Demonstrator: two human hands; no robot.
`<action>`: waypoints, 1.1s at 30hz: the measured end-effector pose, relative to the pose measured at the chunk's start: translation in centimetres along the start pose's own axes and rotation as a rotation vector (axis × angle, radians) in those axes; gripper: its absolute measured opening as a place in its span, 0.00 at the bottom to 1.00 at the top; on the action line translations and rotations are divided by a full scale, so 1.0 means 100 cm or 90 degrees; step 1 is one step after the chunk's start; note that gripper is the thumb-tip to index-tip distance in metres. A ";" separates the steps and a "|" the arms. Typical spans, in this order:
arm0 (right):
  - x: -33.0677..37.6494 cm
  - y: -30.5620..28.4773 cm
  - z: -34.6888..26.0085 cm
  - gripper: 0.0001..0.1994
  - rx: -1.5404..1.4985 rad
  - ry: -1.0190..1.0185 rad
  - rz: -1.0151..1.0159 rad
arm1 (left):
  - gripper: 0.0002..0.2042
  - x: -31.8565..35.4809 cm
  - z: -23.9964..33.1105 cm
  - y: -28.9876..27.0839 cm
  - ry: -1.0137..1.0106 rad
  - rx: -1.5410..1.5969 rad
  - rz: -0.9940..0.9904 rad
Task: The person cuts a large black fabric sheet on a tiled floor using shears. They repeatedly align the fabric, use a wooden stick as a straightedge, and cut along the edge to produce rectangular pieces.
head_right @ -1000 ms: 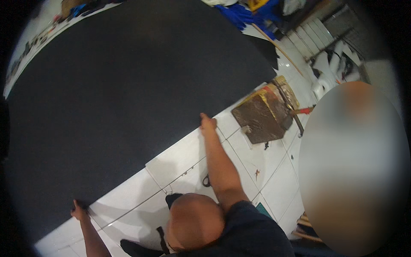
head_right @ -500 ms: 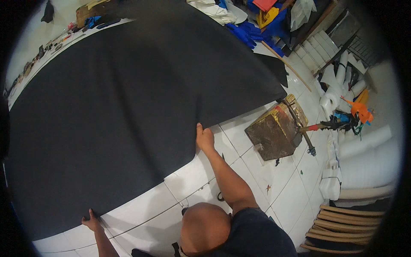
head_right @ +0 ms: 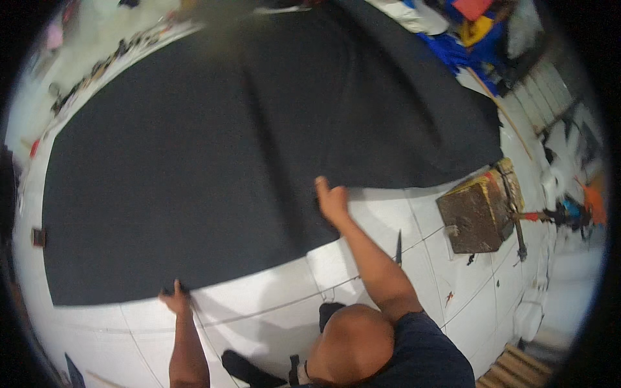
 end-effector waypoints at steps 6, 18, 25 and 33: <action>-0.032 -0.129 0.096 0.22 -0.540 0.223 0.098 | 0.37 -0.001 0.006 -0.005 -0.065 0.052 -0.010; -0.008 -0.134 0.210 0.20 0.109 0.192 -0.001 | 0.37 0.017 0.024 0.011 -0.110 0.026 -0.018; 0.006 -0.124 0.195 0.20 0.051 0.203 -0.015 | 0.37 0.010 0.017 -0.004 -0.110 0.028 -0.008; 0.006 -0.124 0.193 0.18 0.069 0.156 -0.034 | 0.37 0.007 0.018 -0.009 -0.100 0.031 -0.001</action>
Point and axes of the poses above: each hand's wrist, its own x-axis away from the middle knuckle, its own y-axis out of the palm, z = x × y, the point moved 3 cm from there along -x, towards the middle knuckle, and after that the axes turned 8 degrees about x, right-handed, at the moved point
